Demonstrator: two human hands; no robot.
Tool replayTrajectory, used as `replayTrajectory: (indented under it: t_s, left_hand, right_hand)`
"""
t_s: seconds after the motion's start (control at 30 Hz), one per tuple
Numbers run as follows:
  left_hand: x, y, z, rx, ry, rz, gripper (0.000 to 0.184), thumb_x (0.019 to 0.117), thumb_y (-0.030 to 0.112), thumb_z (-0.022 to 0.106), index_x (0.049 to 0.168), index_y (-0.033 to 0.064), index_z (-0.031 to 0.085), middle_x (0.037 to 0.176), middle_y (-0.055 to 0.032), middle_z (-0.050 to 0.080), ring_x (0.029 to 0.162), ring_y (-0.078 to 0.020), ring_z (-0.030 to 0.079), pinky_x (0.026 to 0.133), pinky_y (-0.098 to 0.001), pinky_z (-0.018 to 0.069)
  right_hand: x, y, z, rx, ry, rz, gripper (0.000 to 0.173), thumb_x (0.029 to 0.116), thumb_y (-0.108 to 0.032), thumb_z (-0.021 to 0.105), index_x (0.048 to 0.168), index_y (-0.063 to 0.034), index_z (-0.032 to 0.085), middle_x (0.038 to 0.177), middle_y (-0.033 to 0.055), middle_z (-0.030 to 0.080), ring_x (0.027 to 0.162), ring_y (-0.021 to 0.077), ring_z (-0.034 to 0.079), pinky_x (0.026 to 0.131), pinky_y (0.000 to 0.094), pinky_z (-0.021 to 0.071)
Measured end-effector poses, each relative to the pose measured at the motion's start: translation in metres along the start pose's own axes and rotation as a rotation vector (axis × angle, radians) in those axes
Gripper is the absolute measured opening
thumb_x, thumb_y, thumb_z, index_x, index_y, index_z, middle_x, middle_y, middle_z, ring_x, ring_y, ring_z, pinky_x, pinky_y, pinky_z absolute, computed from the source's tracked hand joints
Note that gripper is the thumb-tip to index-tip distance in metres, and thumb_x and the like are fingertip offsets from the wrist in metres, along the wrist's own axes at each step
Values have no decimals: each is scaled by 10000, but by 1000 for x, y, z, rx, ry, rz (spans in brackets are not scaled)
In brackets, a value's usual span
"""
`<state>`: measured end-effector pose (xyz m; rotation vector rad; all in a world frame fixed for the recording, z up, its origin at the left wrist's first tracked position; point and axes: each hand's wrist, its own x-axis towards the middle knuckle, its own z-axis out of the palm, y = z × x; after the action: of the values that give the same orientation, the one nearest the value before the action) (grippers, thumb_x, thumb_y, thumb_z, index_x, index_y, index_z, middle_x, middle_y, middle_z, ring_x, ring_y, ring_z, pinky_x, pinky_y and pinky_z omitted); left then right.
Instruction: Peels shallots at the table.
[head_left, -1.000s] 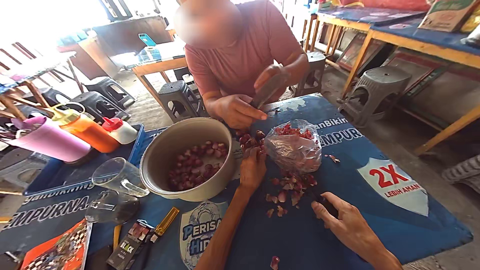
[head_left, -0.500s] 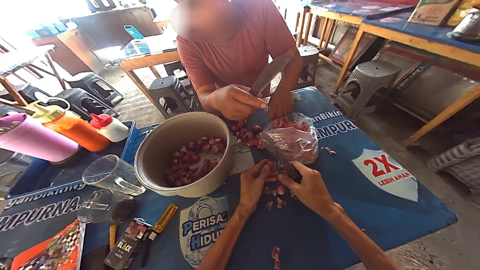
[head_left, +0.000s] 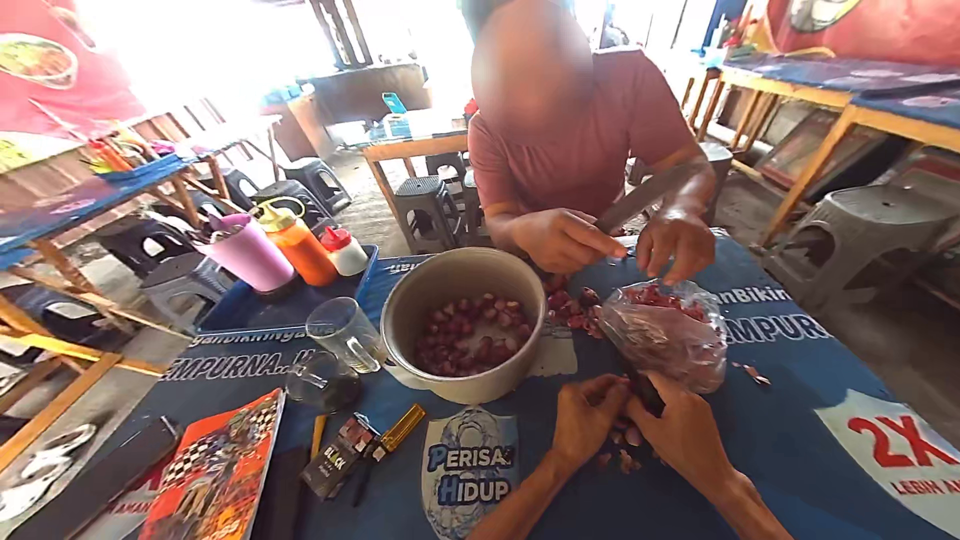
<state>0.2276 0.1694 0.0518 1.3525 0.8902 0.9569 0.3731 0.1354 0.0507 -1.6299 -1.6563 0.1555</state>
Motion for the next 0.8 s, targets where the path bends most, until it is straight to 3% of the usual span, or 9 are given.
replayTrajectory:
  t_s: [0.2, 0.33, 0.4, 0.53, 0.63, 0.7, 0.8]
  left_hand:
    - [1, -7, 1, 115, -53, 76, 257, 1045, 144, 557, 1127, -36, 720, 837, -49, 726, 668, -41, 669, 652, -223, 579]
    - [-1, -13, -2, 240, -69, 212, 304, 1028, 116, 552, 1240, -64, 675, 1036, -145, 707, 848, -110, 684, 801, -260, 570]
    - [0, -14, -4, 245, -56, 254, 299, 1013, 103, 577, 1239, -65, 677, 1053, -153, 713, 884, -122, 699, 823, -268, 583]
    - [2, -10, -5, 203, -6, 192, 236, 1020, 139, 587, 1103, -30, 729, 913, -60, 737, 781, -51, 697, 739, -225, 589]
    - [3, -3, -7, 103, 54, 114, 221, 1024, 126, 577, 1046, -31, 731, 837, -19, 743, 691, -31, 682, 634, -202, 569]
    - [7, -4, -11, 26, 90, 83, 240, 1037, 123, 547, 1020, -29, 732, 826, -22, 744, 684, -61, 692, 620, -224, 576]
    - [10, -4, -13, -64, 151, 49, 271, 1047, 112, 512, 966, -28, 729, 804, -38, 742, 682, -92, 702, 628, -244, 587]
  right_hand:
    - [-3, 9, 0, -110, 65, -69, 320, 867, -254, 582, 915, 36, 707, 668, 141, 646, 578, 294, 653, 525, 456, 514]
    - [-1, 11, -7, -92, 35, -30, 311, 889, -272, 599, 848, 21, 696, 617, 127, 611, 554, 283, 628, 516, 459, 488]
    - [-1, 10, -12, -63, -3, 1, 313, 899, -281, 619, 830, 18, 683, 626, 129, 608, 572, 280, 628, 532, 457, 486]
    - [-3, 8, -16, -2, -119, 49, 343, 933, -332, 631, 868, -2, 702, 670, 116, 638, 620, 260, 645, 584, 452, 504]
    - [0, 9, -16, 21, -101, 70, 398, 953, -390, 608, 846, -15, 687, 634, 84, 598, 580, 207, 596, 550, 395, 464]
    - [0, 10, -17, -4, -84, 93, 479, 978, -477, 577, 915, -21, 711, 657, 94, 618, 598, 238, 613, 558, 433, 472]
    - [-1, 13, -17, -45, -49, 80, 565, 1030, -549, 457, 1162, -89, 756, 788, 120, 726, 691, 294, 700, 602, 509, 523]
